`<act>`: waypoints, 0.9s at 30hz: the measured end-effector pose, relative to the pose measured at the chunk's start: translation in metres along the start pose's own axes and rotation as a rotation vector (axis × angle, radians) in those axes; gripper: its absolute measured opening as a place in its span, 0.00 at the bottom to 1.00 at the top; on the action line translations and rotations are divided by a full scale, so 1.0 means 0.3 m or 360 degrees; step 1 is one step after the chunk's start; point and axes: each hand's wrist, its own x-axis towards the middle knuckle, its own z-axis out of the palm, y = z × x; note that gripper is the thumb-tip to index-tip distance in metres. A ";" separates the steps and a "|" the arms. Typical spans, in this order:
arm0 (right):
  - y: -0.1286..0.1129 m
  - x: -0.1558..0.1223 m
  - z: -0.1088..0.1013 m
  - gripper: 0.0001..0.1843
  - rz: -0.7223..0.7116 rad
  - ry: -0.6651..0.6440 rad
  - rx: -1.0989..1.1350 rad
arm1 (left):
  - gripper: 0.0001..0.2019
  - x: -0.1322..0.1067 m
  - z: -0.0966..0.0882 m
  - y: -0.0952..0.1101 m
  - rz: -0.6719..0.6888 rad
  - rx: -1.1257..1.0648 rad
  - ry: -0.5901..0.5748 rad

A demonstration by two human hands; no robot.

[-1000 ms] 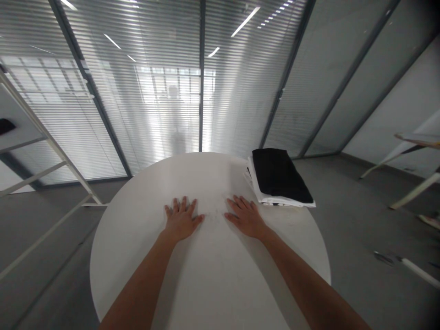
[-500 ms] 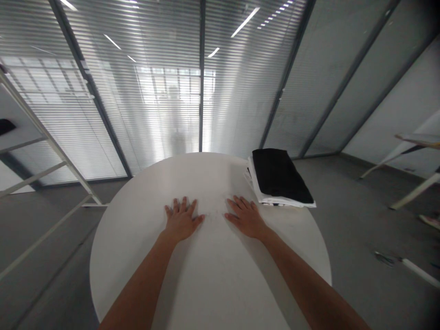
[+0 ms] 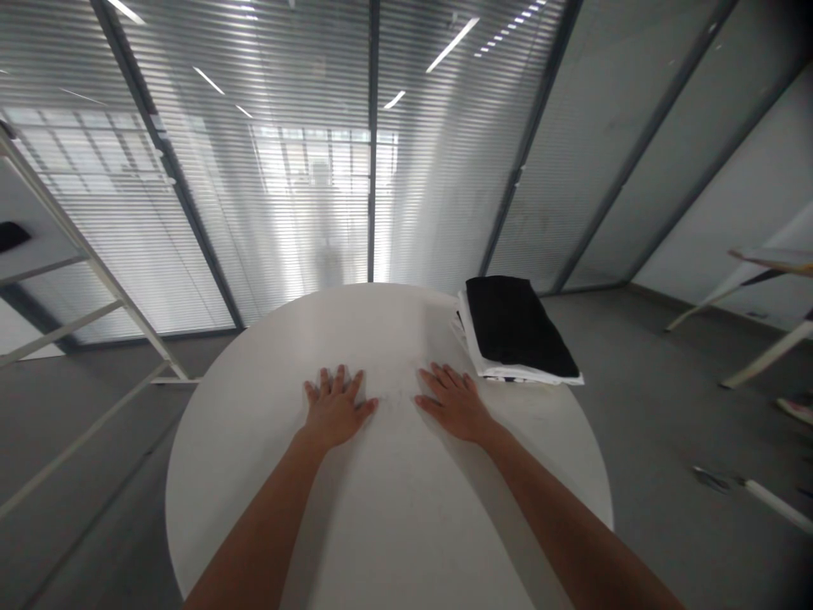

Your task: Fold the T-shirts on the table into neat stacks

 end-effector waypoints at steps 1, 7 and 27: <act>0.000 0.000 0.000 0.35 0.0002 -0.0006 0.0007 | 0.42 0.000 -0.001 0.000 0.0001 -0.0007 -0.0001; -0.002 -0.003 -0.005 0.35 0.0018 -0.0006 0.0000 | 0.42 0.002 0.002 -0.002 0.0004 -0.0020 -0.0011; 0.000 -0.004 -0.003 0.35 0.0018 0.0007 0.0025 | 0.43 0.004 0.008 -0.007 0.0008 -0.0030 -0.0005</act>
